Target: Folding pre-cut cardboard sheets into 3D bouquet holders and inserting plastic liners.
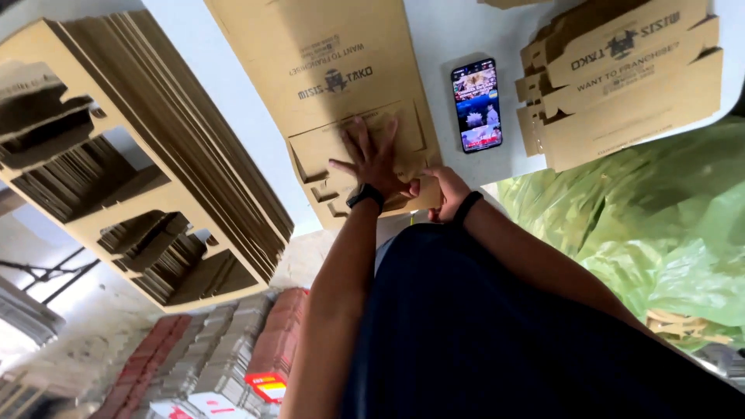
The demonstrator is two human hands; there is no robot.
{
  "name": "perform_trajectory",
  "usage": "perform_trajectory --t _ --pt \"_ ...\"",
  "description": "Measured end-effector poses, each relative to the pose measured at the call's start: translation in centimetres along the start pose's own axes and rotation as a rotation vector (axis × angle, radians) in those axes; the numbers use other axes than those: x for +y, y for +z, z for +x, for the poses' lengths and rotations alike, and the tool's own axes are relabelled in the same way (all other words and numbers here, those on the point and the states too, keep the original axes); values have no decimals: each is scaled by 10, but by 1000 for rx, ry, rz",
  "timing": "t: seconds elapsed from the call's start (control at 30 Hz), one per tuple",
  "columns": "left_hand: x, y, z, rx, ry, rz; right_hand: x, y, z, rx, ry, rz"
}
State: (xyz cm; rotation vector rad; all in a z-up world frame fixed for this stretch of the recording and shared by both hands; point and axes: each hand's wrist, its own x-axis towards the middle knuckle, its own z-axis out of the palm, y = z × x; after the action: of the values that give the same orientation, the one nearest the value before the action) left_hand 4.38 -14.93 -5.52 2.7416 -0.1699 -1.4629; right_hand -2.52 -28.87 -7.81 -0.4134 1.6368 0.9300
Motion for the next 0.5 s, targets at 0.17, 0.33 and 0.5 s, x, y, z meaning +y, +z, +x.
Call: perform_trajectory --t 0.17,0.33,0.5 --pt "2 -3 -1 -26 1 -32 18 -7 2 -128 -253 -155" --pt "9 -18 -11 -75 -46 -41 15 -26 15 -164 -300 -300" --pt "7 -26 -10 -94 -55 -106 9 -39 29 -294 -281 -308"
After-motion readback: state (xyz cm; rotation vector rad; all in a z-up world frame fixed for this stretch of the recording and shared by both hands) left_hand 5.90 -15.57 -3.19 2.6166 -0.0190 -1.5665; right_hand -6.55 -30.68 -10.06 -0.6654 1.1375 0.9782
